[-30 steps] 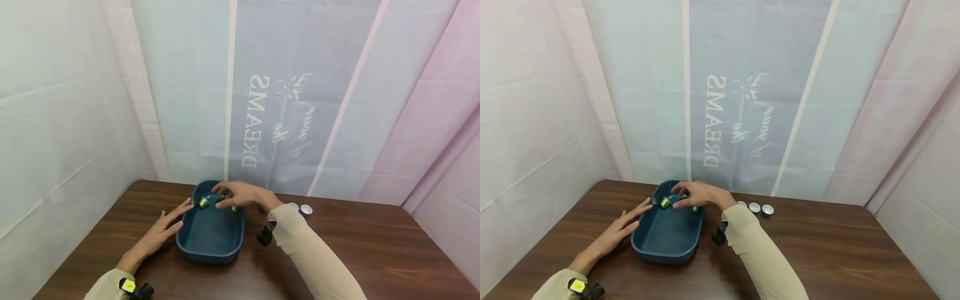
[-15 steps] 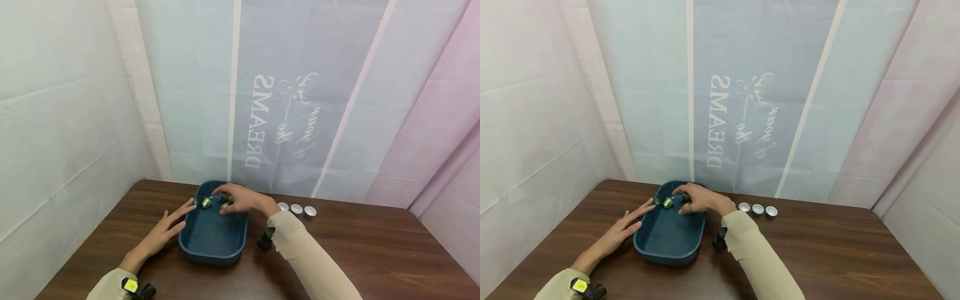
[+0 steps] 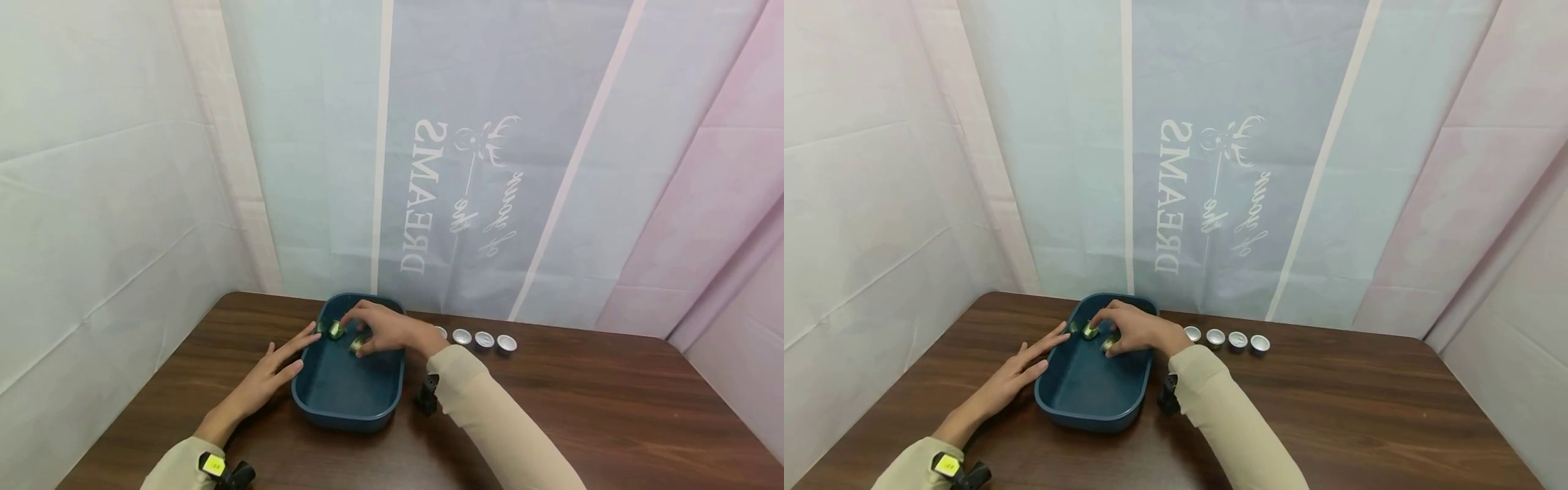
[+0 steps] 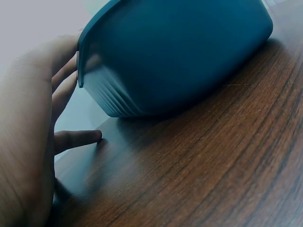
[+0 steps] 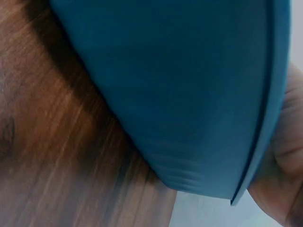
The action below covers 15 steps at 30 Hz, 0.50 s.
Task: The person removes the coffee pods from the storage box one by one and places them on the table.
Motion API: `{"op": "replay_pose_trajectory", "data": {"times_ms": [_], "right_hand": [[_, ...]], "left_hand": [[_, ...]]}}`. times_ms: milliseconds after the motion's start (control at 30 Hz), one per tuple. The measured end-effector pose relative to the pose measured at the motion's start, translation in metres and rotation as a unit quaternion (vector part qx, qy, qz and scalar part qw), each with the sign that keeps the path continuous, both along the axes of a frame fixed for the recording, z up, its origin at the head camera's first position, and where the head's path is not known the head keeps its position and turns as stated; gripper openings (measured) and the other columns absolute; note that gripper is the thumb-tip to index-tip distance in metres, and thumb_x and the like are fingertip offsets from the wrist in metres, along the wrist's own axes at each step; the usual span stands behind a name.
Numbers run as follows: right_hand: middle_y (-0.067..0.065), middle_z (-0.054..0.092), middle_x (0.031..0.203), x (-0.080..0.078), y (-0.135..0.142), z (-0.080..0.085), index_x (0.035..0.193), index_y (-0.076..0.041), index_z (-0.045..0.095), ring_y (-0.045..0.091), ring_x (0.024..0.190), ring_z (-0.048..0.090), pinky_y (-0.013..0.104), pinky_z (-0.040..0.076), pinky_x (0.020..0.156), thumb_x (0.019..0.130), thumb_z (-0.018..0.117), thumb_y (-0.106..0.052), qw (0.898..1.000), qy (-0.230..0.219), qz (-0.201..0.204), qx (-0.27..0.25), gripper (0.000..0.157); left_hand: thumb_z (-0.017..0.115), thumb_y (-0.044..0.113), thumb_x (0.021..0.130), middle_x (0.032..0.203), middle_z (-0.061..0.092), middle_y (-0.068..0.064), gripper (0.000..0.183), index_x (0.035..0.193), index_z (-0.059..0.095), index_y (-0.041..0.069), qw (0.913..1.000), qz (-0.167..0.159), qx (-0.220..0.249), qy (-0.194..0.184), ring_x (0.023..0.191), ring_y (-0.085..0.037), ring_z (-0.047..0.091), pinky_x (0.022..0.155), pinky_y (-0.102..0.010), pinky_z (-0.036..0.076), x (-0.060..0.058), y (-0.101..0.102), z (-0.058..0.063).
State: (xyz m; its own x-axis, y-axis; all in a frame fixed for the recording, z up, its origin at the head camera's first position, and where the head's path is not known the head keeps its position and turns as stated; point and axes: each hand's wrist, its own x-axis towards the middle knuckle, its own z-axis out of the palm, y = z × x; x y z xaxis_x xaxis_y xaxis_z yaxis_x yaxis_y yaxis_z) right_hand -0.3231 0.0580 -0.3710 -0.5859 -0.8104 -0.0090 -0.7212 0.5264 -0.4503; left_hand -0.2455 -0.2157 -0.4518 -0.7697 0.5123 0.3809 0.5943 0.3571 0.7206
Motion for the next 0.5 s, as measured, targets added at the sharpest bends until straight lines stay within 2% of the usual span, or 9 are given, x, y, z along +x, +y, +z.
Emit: {"op": "replay_pose_trajectory", "data": {"times_ms": [233,500], "right_hand": [[0.006,0.054,0.121,0.0000,-0.0072,-0.0057,0.131,-0.016,0.056,0.007,0.095,0.058,0.021,0.048,0.079,0.081,0.079,-0.023,1.000,0.003,0.026,0.012,0.055],[0.000,0.064,0.107,0.0013,-0.0099,-0.0074,0.126,-0.014,0.059,0.006,0.094,0.059,0.020,0.048,0.077,0.081,0.079,-0.018,0.998,-0.016,0.057,0.017,0.050]], "left_hand": [[0.041,0.010,0.103,0.159,0.016,-0.005,0.047,0.149,0.035,0.016,1.0000,0.002,-0.001,0.006,0.142,-0.037,0.016,0.091,-0.079,-0.009,0.0000,0.0011,-0.0014],[0.042,0.009,0.102,0.159,0.016,-0.004,0.048,0.149,0.036,0.015,1.0000,0.000,0.003,0.007,0.141,-0.039,0.016,0.092,-0.079,-0.009,0.0016,0.0013,0.0007]]}}
